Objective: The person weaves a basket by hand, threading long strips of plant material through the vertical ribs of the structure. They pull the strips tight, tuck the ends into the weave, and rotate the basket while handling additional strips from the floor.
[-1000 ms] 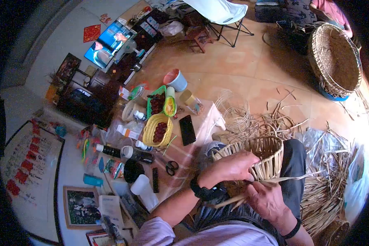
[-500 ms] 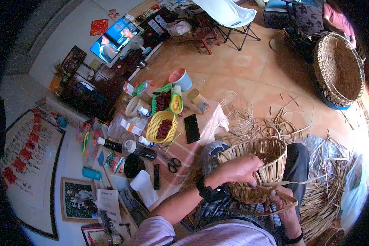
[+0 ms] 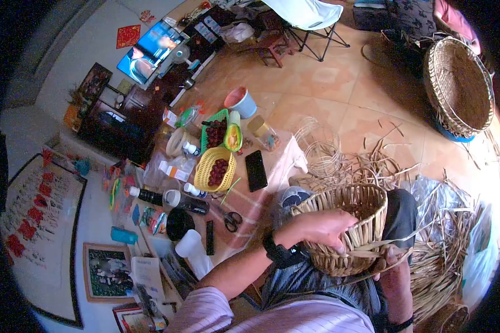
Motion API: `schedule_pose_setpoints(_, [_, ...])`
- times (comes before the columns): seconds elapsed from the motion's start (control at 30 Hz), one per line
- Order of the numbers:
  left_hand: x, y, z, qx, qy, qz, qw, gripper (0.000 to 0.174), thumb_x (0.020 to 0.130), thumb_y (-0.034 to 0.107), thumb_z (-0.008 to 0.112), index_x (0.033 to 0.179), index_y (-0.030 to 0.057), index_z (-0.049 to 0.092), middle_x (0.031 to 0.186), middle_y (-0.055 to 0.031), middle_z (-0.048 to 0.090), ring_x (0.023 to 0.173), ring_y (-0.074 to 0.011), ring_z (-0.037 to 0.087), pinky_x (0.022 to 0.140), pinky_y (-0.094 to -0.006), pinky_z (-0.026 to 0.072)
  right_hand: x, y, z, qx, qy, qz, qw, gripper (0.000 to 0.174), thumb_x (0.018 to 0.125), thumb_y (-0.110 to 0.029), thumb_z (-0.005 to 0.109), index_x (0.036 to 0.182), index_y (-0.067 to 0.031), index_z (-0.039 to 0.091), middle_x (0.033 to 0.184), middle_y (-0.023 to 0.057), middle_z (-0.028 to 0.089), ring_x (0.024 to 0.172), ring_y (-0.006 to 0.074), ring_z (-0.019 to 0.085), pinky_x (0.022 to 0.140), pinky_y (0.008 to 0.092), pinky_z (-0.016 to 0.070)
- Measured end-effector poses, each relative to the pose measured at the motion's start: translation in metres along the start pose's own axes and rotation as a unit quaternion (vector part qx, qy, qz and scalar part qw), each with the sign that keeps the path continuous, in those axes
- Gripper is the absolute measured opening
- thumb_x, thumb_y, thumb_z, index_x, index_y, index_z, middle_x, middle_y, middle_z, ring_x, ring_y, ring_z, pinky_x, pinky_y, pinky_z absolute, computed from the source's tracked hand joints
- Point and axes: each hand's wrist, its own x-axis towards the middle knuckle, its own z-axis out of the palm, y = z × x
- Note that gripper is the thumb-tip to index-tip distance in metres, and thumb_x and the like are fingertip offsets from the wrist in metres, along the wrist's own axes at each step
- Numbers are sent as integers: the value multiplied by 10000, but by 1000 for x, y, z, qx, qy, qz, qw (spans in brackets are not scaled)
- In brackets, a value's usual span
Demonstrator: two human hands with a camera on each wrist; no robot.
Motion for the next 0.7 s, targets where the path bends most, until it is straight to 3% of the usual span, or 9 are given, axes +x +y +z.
schedule_pose_setpoints(0.07, [2,-6,4,-42,39,4,998,602,685,299,978,1118,-20,707,1001,-244,763,930,-386,771,816,-482,592,-4,-2,6,36,26,17,999,267,1127,-338,663,1144,-73,640,735,14,627,564,148,637,486,298,515])
schedule_pose_setpoints(0.2, [-5,28,-1,-175,238,34,955,385,928,240,869,1142,-6,664,1064,-152,704,927,-294,725,861,-436,584,-3,-1,-14,-3,-50,-14,999,251,1111,-292,678,1170,-52,629,781,45,654,596,186,669,540,319,563])
schedule_pose_setpoints(0.27, [-7,52,4,84,336,112,932,193,945,161,765,1064,31,687,1008,-120,664,857,-257,691,806,-433,577,-8,-8,-13,-18,-46,-39,998,234,1104,-255,682,1172,-38,626,792,62,662,603,206,681,561,330,580])
schedule_pose_setpoints(0.33, [-2,64,16,292,370,209,857,129,925,142,721,1008,45,700,996,-112,651,823,-255,668,789,-438,569,-10,-4,-18,-9,-39,-54,998,207,1094,-190,684,1174,-5,638,838,98,701,642,230,718,585,332,595])
schedule_pose_setpoints(0.37, [7,67,35,310,358,216,854,73,873,123,681,917,70,704,969,-103,640,827,-262,656,792,-439,559,-11,-3,-23,-8,-31,-63,998,194,1089,-158,685,1176,11,644,862,117,720,662,242,737,597,332,603])
schedule_pose_setpoints(0.47, [28,56,78,448,149,46,880,50,868,125,685,866,79,704,934,-109,648,887,-270,680,809,-432,555,-25,-3,-22,-109,-61,-135,983,169,1075,-122,672,1115,28,740,1028,118,760,731,221,760,695,316,628])
schedule_pose_setpoints(0.53, [28,64,75,439,209,68,871,41,858,122,684,876,89,702,889,-118,655,899,-285,696,793,-431,559,-33,-5,-34,-213,-95,-155,960,224,1060,-139,703,1190,35,759,1080,95,755,852,181,761,782,301,615])
schedule_pose_setpoints(0.6, [18,80,49,330,163,121,922,57,897,111,669,890,65,702,889,-141,661,890,-314,700,794,-458,562,-40,-20,-31,-175,-103,-76,976,256,1053,-157,731,1222,31,768,1108,69,742,966,153,737,856,303,591])
schedule_pose_setpoints(0.7, [18,84,34,285,100,82,950,62,979,86,637,997,27,628,954,-173,628,934,-377,677,841,-508,538,-39,-20,-39,-247,-152,-150,945,230,1084,-165,705,1209,17,771,1145,59,727,1039,160,710,920,313,563])
